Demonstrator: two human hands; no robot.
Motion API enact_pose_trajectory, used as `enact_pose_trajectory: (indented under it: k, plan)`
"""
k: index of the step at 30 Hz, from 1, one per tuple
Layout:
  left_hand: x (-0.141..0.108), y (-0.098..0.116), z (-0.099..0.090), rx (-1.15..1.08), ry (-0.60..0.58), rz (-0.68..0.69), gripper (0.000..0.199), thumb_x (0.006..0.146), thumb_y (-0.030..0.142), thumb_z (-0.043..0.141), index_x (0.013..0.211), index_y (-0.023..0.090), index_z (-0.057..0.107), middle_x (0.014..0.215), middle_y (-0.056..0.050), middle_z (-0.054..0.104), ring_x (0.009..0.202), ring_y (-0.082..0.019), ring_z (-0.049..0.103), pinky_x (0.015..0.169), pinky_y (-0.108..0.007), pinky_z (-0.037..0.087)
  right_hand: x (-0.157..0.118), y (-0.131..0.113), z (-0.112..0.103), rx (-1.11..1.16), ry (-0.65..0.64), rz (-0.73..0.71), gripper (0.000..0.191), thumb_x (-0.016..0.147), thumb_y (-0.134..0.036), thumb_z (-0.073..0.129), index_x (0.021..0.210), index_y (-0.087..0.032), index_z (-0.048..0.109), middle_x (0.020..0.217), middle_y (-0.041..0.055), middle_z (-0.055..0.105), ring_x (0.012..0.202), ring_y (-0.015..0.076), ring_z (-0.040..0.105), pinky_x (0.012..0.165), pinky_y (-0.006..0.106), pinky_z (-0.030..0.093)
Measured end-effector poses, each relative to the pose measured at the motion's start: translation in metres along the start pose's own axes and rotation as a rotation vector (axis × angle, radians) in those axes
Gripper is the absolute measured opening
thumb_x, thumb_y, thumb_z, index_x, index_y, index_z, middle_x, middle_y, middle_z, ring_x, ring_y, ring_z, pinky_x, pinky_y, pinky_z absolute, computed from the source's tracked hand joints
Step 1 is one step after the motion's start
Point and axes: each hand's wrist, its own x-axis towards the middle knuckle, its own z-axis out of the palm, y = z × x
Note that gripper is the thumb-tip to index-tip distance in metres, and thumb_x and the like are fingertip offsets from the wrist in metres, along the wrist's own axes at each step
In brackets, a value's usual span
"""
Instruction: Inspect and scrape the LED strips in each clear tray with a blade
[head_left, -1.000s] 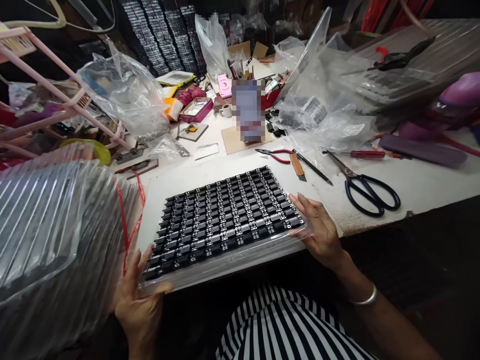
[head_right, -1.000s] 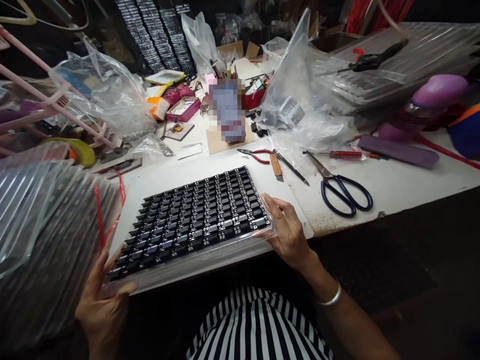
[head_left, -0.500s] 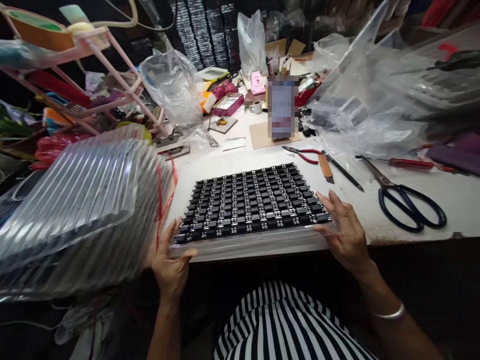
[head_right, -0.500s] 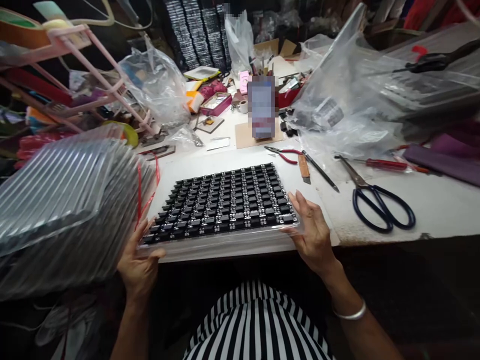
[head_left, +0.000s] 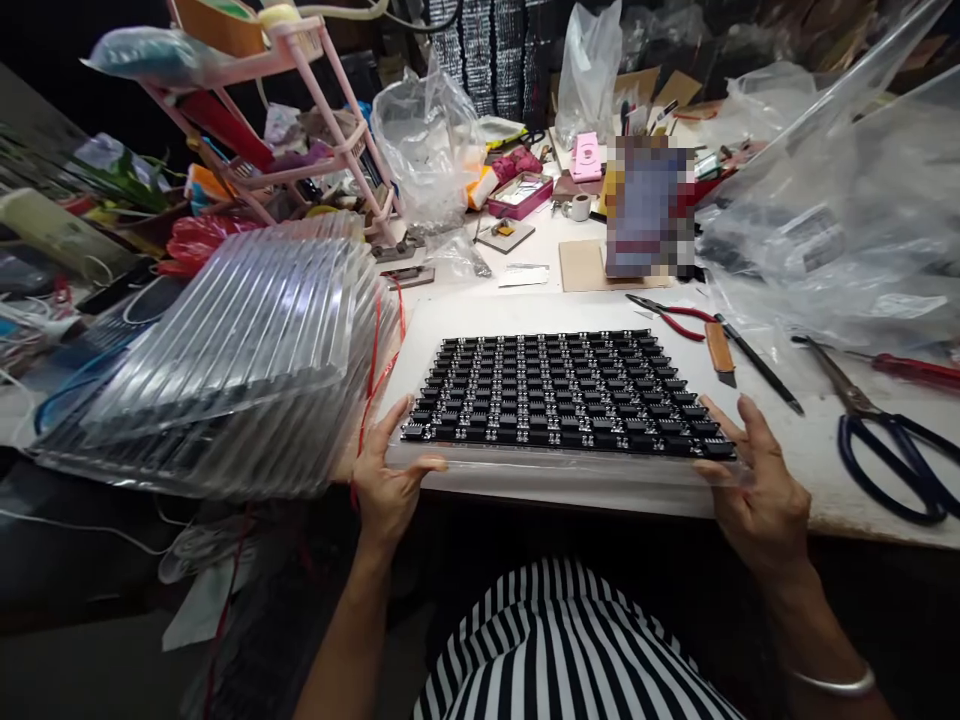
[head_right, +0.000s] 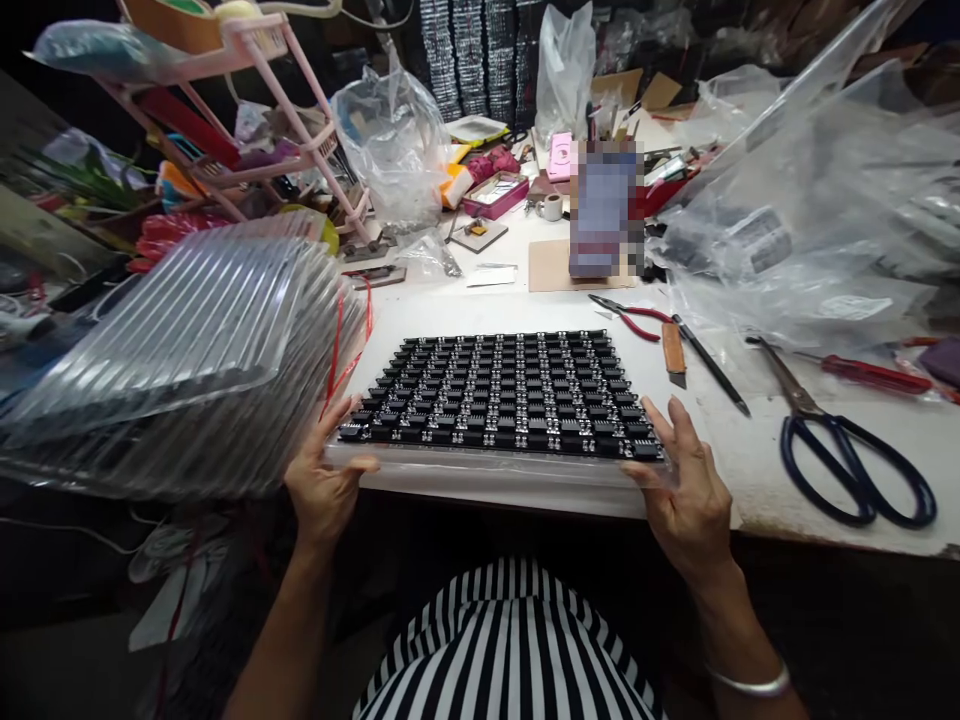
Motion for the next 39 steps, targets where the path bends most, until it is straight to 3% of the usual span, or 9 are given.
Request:
enact_pose_trajectory:
  k: [4, 8, 13, 20, 27, 39]
  plan:
    - [0.002, 0.002, 0.0, 0.007, 0.003, 0.002, 0.077, 0.062, 0.058, 0.073, 0.127, 0.019, 0.058, 0.123, -0.011, 0.064, 0.117, -0.028, 0.058, 0.108, -0.04, 0.04, 0.0, -0.002, -0.001, -0.006, -0.01, 0.015, 0.067, 0.093, -0.045, 0.048, 0.149, -0.015, 0.028, 0.127, 0.0169, 0.06, 0.106, 0.0306, 0.064, 0.08, 0.042, 0.054]
    - [0.001, 0.003, 0.001, -0.015, 0.004, 0.004, 0.075, 0.063, 0.056, 0.074, 0.127, 0.019, 0.058, 0.122, -0.01, 0.064, 0.116, -0.027, 0.058, 0.107, -0.04, 0.04, 0.001, -0.003, -0.001, 0.012, -0.021, 0.027, 0.067, 0.093, -0.046, 0.047, 0.149, -0.015, 0.028, 0.127, 0.017, 0.06, 0.111, 0.0318, 0.061, 0.085, 0.046, 0.052]
    - [-0.002, 0.001, -0.001, -0.005, -0.01, -0.007, 0.075, 0.063, 0.054, 0.076, 0.127, 0.02, 0.058, 0.125, -0.01, 0.063, 0.117, -0.027, 0.057, 0.107, -0.04, 0.04, 0.002, -0.002, 0.0, 0.027, -0.004, 0.031, 0.069, 0.091, -0.045, 0.052, 0.149, -0.018, 0.028, 0.128, 0.0164, 0.059, 0.106, 0.0289, 0.064, 0.084, 0.043, 0.054]
    - [-0.006, -0.004, -0.007, 0.061, -0.087, 0.002, 0.079, 0.065, 0.056, 0.074, 0.134, 0.023, 0.052, 0.129, -0.01, 0.06, 0.122, -0.028, 0.054, 0.11, -0.041, 0.037, 0.003, 0.0, 0.001, 0.075, -0.015, 0.002, 0.069, 0.091, -0.038, 0.054, 0.15, -0.021, 0.023, 0.13, 0.0139, 0.058, 0.11, 0.0264, 0.062, 0.091, 0.043, 0.051]
    - [-0.009, -0.006, -0.012, 0.141, -0.185, 0.035, 0.08, 0.071, 0.053, 0.073, 0.139, 0.021, 0.045, 0.131, -0.012, 0.059, 0.125, -0.029, 0.051, 0.113, -0.047, 0.032, 0.005, 0.002, 0.0, 0.09, -0.011, -0.035, 0.073, 0.09, -0.044, 0.054, 0.151, -0.02, 0.021, 0.128, 0.0133, 0.06, 0.117, 0.0277, 0.058, 0.091, 0.044, 0.049]
    - [-0.006, -0.003, -0.015, 0.15, -0.322, -0.135, 0.084, 0.073, 0.05, 0.071, 0.145, 0.03, 0.033, 0.135, -0.01, 0.056, 0.134, -0.032, 0.041, 0.114, -0.057, 0.026, 0.007, 0.004, -0.006, 0.083, -0.103, -0.042, 0.084, 0.087, -0.051, 0.054, 0.152, -0.019, 0.011, 0.128, 0.014, 0.06, 0.115, 0.0262, 0.058, 0.097, 0.045, 0.042]
